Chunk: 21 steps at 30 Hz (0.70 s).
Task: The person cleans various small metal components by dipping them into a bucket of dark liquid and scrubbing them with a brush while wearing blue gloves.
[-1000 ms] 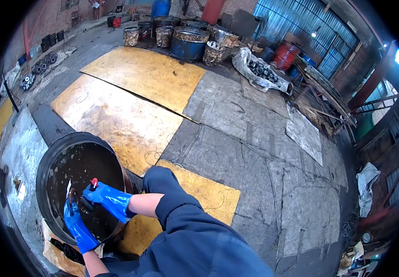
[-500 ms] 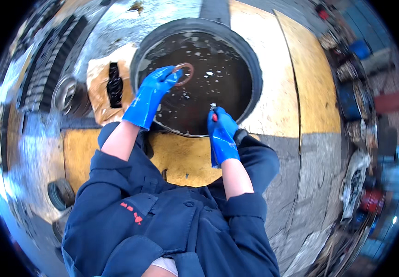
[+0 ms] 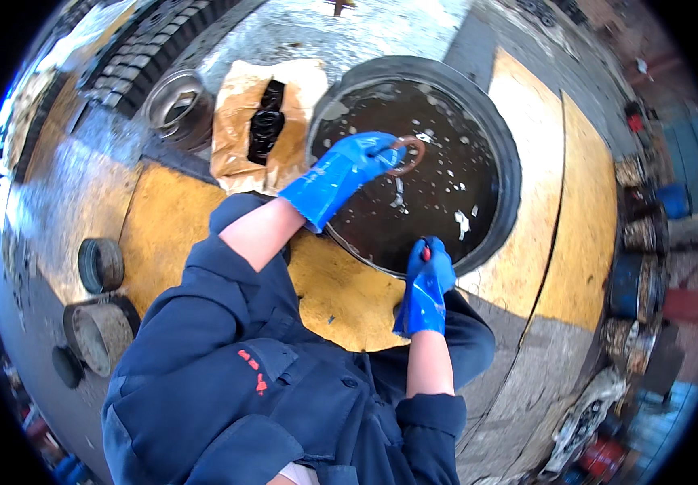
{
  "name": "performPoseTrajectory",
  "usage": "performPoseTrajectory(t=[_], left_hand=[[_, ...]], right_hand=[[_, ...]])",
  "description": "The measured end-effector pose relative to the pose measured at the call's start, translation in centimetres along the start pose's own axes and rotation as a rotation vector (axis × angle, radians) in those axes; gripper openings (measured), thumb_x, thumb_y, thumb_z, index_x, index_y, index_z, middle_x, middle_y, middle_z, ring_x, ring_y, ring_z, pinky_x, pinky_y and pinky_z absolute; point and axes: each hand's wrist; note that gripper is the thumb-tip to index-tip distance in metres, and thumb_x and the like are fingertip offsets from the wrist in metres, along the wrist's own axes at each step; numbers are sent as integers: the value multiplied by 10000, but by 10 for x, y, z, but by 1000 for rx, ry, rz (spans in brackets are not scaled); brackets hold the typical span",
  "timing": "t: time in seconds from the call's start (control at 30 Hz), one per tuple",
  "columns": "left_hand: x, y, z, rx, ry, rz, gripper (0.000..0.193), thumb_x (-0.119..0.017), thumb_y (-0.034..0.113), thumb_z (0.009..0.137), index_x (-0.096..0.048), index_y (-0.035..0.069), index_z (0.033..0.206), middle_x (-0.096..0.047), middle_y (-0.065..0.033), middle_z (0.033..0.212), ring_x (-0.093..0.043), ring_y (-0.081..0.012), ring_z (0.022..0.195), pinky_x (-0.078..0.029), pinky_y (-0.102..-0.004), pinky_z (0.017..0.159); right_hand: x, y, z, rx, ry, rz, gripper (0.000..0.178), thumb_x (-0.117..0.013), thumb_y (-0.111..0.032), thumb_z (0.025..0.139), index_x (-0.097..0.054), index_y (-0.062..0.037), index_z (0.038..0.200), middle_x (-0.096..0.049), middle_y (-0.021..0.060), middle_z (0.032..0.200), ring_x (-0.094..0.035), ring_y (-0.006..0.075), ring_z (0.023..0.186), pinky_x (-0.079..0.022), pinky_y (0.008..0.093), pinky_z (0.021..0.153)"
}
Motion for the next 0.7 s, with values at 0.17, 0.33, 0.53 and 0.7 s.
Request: performPoseTrajectory(t=[0.17,0.33,0.53,0.7], left_hand=[[1,-17,2,-98,57,271,336,-738,314,1040,-788,75,1271,-786,-191,1144,-744,-399,1088,-588,-479,951],[36,1,-3,90,137,375,268,-749,291,1048,-806,91,1218,-782,-176,1079,-749,-359,995,-587,-429,892],[138,19,-20,-4,439,490,362,-735,348,1042,-806,52,1237,-812,-192,1119,-780,-355,1038,-597,-434,937],[226,-20,1,317,551,436,319,-725,288,997,-821,23,1147,-807,-243,1102,-773,-408,1037,-581,-457,929]], right_hand=[[-17,8,3,39,50,9,190,-760,-397,1011,-795,-235,1104,-825,164,972,-792,435,922,-625,541,823],[-9,1,5,23,-49,-26,215,-732,-413,1027,-790,-217,1095,-824,180,980,-787,450,925,-619,557,825],[1,-8,3,38,-24,-34,263,-691,-382,1069,-769,-157,1179,-819,205,994,-787,462,932,-615,555,829],[-3,-5,2,27,-66,64,236,-767,-369,1014,-808,-204,1177,-818,189,1008,-788,434,964,-623,530,859]])
Point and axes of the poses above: each hand's wrist, its own z-axis towards the middle knuckle, its own x-axis out of the back of the hand, y = z × x
